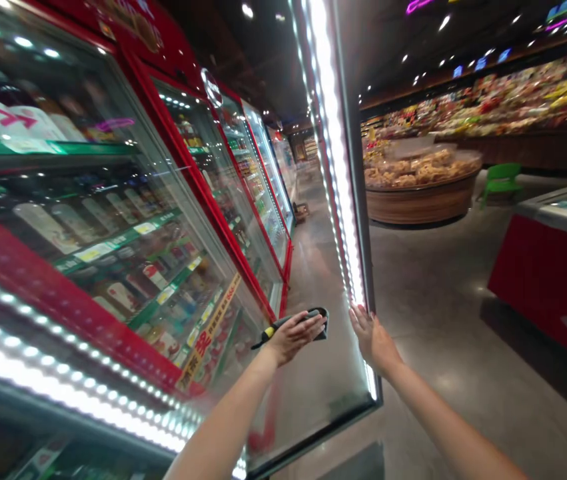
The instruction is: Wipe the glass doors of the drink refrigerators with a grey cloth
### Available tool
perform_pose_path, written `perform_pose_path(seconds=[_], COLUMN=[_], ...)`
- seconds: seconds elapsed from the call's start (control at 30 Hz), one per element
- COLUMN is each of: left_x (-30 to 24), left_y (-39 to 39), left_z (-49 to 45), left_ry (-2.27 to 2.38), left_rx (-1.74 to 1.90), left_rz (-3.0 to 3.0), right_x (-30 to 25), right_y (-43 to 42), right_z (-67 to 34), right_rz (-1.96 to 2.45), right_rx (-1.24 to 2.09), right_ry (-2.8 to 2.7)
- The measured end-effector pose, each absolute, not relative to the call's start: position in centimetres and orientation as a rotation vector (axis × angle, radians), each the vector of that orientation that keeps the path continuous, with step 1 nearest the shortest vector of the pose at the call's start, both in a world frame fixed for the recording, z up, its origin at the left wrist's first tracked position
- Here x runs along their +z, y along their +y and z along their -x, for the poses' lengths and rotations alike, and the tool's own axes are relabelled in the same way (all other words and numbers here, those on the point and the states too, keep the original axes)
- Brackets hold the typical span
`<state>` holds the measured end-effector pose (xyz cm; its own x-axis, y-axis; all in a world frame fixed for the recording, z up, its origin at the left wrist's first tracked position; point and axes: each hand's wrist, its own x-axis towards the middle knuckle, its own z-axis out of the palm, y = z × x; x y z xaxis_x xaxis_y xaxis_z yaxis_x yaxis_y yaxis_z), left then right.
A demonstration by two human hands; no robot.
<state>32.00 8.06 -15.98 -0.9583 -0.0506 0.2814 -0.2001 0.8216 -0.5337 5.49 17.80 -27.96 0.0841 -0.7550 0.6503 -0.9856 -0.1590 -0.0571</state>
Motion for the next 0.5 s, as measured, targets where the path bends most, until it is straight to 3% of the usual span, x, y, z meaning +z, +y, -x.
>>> perform_pose_path(seconds=[0.27, 0.5], left_x=[-14.4, -14.7], left_y=[7.5, 7.2], left_z=[-25.9, -24.0], left_ry=[-2.522, -2.555], left_rx=[0.966, 0.958], left_rz=[-0.454, -0.189], right_x=[-26.1, -22.5], right_y=[19.0, 21.6], right_z=[-3.3, -2.3], right_rz=[-2.125, -2.079], right_rx=[0.794, 0.914], right_ry=[-1.61, -1.521])
